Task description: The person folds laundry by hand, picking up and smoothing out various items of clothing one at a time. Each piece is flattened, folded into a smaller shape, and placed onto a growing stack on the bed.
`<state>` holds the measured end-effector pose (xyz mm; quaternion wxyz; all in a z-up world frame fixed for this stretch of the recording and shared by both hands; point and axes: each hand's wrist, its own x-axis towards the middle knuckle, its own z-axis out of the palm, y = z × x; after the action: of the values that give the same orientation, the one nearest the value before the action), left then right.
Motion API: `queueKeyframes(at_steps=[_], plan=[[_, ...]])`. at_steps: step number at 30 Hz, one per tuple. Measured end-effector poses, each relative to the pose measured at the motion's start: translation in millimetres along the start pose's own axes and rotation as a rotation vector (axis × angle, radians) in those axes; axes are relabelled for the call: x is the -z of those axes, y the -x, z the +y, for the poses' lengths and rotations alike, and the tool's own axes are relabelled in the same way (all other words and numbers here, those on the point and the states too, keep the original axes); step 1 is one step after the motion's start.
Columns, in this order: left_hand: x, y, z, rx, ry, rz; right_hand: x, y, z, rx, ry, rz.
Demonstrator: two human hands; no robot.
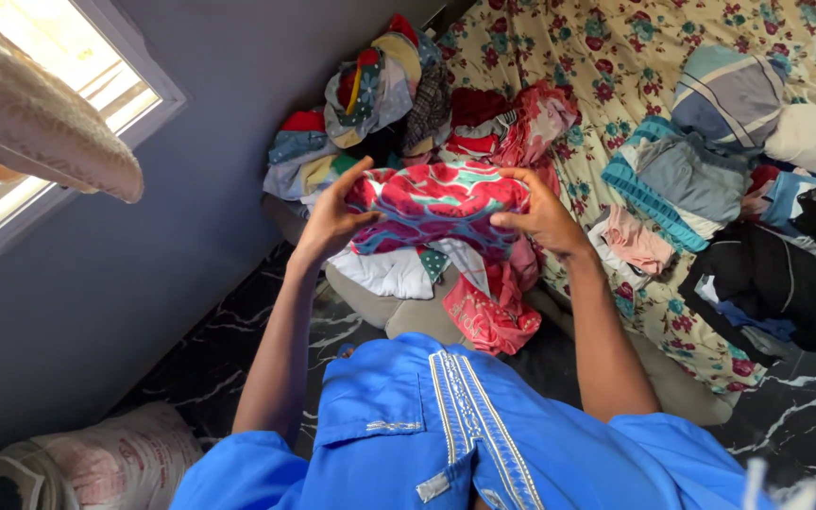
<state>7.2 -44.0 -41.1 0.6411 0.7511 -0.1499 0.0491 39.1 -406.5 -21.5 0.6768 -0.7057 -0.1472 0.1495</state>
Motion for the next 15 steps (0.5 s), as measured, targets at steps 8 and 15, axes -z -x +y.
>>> queueKeyframes(at_steps=[8, 15], plan=[[15.7, -8.3, 5.9, -0.142, -0.437, 0.026, 38.3, 5.0, -0.3, 0.225, 0.813, 0.073], [-9.6, -18.4, -7.9, 0.162, 0.018, 0.324, 17.1, 1.4, -8.1, 0.133, -0.204, 0.125]])
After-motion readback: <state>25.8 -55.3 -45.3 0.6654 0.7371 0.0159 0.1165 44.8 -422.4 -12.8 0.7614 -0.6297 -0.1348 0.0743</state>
